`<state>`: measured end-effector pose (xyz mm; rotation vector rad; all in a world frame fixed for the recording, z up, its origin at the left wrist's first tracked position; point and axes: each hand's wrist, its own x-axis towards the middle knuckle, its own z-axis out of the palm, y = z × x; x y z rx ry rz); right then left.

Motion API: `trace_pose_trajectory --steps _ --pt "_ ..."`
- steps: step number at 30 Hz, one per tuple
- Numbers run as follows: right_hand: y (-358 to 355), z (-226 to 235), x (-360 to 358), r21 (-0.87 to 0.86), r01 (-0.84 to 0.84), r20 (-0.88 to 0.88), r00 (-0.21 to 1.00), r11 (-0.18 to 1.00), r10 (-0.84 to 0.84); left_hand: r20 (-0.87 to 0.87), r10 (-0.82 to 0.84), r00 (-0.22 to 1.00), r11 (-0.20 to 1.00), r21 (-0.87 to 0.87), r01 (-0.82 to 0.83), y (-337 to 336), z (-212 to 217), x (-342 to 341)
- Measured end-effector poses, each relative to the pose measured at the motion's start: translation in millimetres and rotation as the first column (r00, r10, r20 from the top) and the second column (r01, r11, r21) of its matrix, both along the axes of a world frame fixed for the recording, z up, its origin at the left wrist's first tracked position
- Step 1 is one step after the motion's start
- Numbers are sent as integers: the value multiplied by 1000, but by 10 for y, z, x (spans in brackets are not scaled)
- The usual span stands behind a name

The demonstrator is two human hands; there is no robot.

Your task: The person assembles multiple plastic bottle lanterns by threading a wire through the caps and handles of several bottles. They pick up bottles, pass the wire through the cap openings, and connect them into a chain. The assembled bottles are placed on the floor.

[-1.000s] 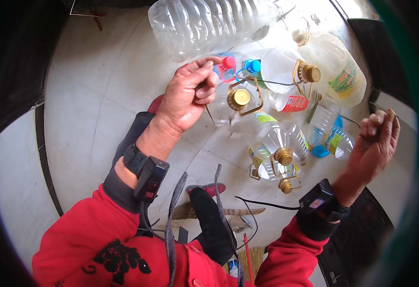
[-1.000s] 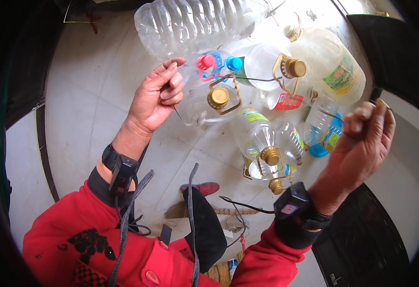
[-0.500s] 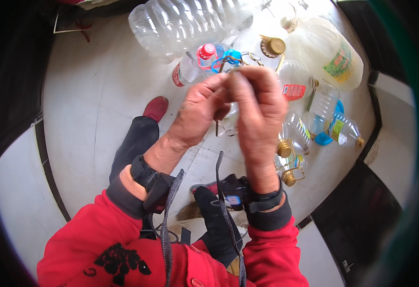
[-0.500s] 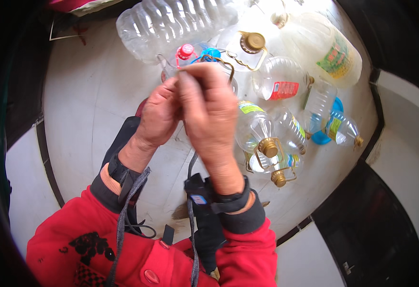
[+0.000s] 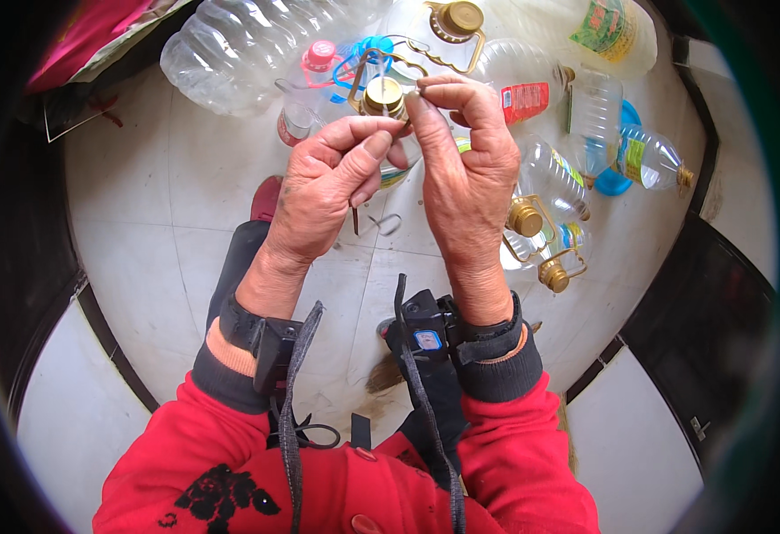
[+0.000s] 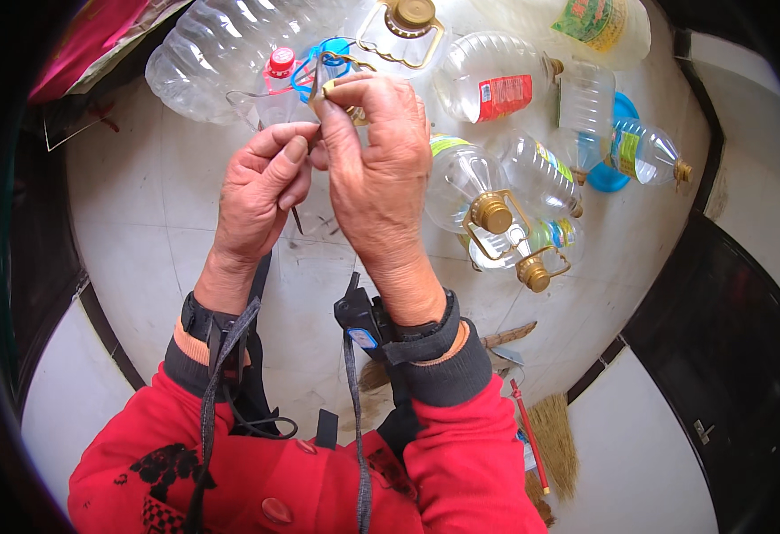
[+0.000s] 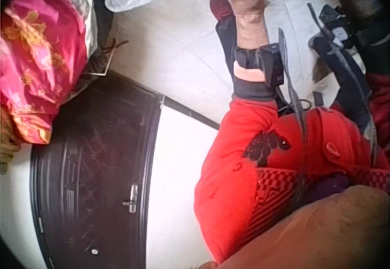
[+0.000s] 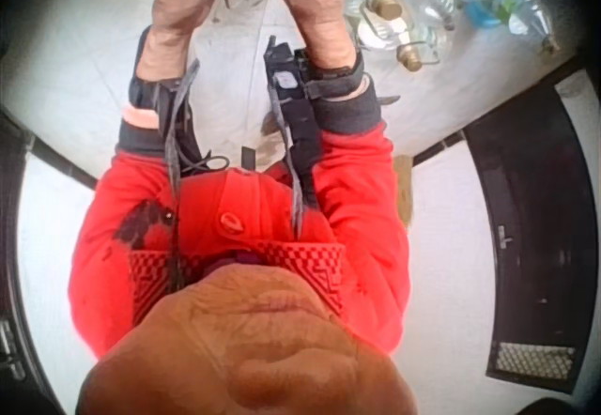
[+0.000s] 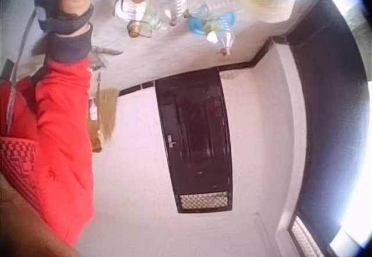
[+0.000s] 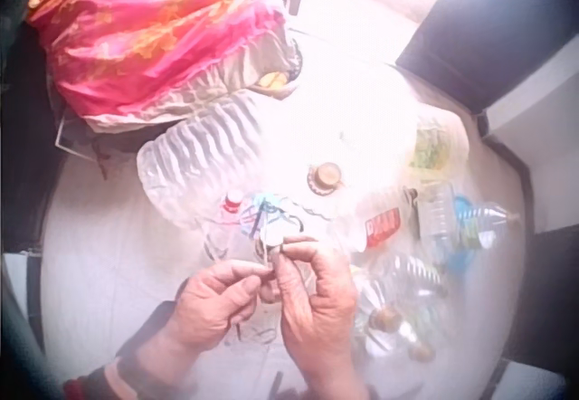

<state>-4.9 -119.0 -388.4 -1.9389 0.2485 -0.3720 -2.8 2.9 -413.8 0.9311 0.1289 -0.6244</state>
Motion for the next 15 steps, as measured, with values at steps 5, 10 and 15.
trace_pose_trajectory --steps 5,10,15 --pt "-105 -90 -205 163 75 -136 989 984 -53 41 -97 994 979 186 88 -63 -33 -18" --pt "-203 -198 -307 223 99 -222 974 970 -48 -20 -111 994 948 299 112 -101 -70 -7" --pt "-558 -592 -183 342 243 -322 938 908 -130 -115 -11 993 961 272 42 -70 -142 61"
